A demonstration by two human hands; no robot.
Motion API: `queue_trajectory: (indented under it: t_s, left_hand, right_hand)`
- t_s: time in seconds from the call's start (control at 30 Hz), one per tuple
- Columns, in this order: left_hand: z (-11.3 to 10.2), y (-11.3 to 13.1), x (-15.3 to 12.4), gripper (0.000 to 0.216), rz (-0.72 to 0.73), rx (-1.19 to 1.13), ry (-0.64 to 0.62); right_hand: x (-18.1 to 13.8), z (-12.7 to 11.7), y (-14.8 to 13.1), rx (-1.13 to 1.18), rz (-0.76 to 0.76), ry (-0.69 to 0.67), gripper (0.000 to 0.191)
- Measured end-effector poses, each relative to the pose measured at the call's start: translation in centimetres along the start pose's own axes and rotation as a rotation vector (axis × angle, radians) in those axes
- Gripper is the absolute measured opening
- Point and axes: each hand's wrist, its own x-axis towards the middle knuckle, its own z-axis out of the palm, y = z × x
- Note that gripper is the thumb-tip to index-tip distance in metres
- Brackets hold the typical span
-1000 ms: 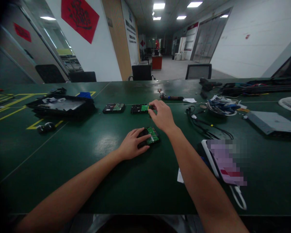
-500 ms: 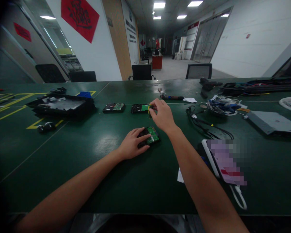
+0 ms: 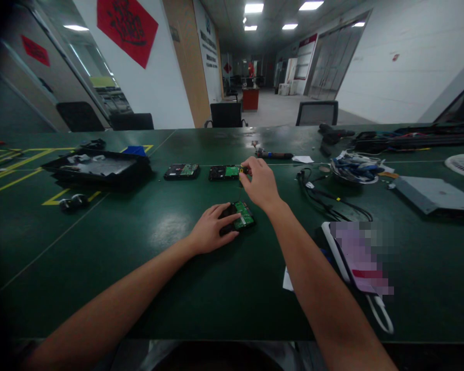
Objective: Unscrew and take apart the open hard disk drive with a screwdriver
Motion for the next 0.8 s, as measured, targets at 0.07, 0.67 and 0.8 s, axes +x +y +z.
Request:
queue_trajectory:
  t_s: [0.07, 0.67, 0.8]
  left_hand:
    - [-0.06, 0.03, 0.01, 0.057, 0.001, 0.000, 0.000]
    - [-0.28, 0.11, 0.01, 0.057, 0.000, -0.009, -0.008]
    - [-0.11, 0.01, 0.02, 0.057, -0.002, -0.008, -0.003]
  right_hand:
    - [0.02, 0.09, 0.14, 0.016, 0.025, 0.017, 0.018]
    - [-0.07, 0.00, -0.21, 0.036, 0.010, -0.037, 0.019]
    - [-0.04, -0.11, -0.37, -0.012, -0.021, -0.020, 0.018]
